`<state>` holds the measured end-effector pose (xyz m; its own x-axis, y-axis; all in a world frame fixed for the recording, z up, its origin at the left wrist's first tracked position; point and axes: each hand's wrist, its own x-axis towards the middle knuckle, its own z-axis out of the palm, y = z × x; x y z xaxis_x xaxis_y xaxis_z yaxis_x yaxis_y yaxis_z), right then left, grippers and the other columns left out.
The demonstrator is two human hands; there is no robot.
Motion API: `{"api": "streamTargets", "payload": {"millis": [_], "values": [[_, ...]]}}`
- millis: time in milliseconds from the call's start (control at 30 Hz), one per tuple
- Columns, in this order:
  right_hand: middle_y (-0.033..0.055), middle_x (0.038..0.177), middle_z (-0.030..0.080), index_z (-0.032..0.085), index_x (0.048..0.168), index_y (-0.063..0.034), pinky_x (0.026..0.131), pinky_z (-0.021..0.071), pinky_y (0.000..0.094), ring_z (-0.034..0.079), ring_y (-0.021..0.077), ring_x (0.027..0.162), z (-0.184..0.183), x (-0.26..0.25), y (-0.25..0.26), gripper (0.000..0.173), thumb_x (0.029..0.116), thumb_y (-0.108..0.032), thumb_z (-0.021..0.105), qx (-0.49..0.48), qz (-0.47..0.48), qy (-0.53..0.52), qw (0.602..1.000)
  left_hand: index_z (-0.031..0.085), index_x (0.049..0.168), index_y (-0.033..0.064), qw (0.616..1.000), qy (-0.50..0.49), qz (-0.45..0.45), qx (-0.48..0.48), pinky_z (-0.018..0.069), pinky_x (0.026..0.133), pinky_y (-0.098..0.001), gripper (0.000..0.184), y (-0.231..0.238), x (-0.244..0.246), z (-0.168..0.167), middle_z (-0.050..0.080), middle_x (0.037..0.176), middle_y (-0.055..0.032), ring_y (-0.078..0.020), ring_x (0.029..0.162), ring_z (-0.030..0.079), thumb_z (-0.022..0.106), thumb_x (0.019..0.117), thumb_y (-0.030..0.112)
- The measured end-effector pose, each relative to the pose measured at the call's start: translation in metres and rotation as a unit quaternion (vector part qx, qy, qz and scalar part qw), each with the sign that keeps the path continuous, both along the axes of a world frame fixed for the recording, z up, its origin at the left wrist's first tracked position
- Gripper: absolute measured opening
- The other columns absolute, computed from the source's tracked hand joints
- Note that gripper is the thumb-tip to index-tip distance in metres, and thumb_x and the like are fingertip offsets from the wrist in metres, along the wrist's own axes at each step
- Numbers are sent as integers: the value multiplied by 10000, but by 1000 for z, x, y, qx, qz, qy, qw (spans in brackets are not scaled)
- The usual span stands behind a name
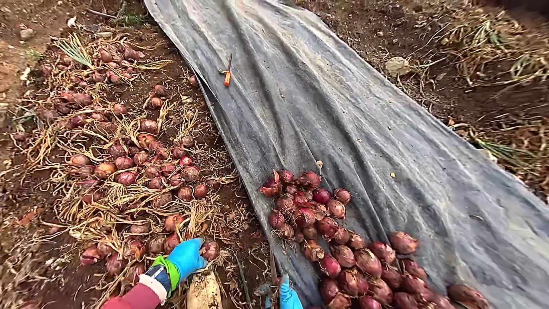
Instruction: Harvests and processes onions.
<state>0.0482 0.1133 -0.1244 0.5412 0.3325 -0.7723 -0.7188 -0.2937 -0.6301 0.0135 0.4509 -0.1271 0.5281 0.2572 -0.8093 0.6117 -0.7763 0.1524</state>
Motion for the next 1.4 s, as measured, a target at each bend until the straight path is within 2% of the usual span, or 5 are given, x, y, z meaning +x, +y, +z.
{"api": "streamTargets", "payload": {"millis": [200, 533, 733, 1133, 1400], "values": [[45, 703, 657, 645, 989, -68, 475, 572, 353, 608, 174, 495, 11, 34, 62, 822, 863, -856, 452, 159, 111, -57, 979, 717, 1083, 66, 975, -169, -4, -145, 555, 853, -538, 474, -25, 41, 86, 721, 943, -133, -291, 914, 703, 664, 932, 512], [58, 605, 581, 681, 952, -93, 434, 518, 378, 534, 192, 436, 1, 67, 88, 773, 1024, -705, 216, 33, 210, -12, 977, 725, 1126, 184, 996, -38, 53, 53, 565, 902, -572, 664, 16, 53, 58, 747, 1051, -64, -280, 1023, 711, 732, 766, 742], [41, 622, 605, 641, 862, -115, 491, 552, 397, 592, 182, 483, -2, 66, 73, 873, 897, -877, 216, 7, 338, -78, 938, 699, 1115, 94, 980, -41, -150, -128, 531, 883, -657, 393, -60, 54, 88, 726, 1098, -156, -377, 1062, 692, 547, 1031, 447], [89, 646, 631, 686, 1029, -47, 456, 562, 393, 593, 210, 467, -14, 36, 58, 794, 1072, -599, 117, -2, 122, -38, 992, 707, 1188, 102, 938, -75, 283, 184, 538, 930, -658, 536, 114, 9, -40, 724, 1148, -190, -399, 1105, 688, 854, 791, 430], [107, 613, 615, 673, 1032, -30, 457, 557, 401, 589, 226, 459, -42, 24, 74, 830, 1066, -605, 74, -37, 124, 32, 991, 613, 1313, 124, 626, -348, 684, -138, 411, 463, -240, 387, 135, -41, 22, 626, 812, -57, -102, 551, 505, 684, 943, 31]]}}
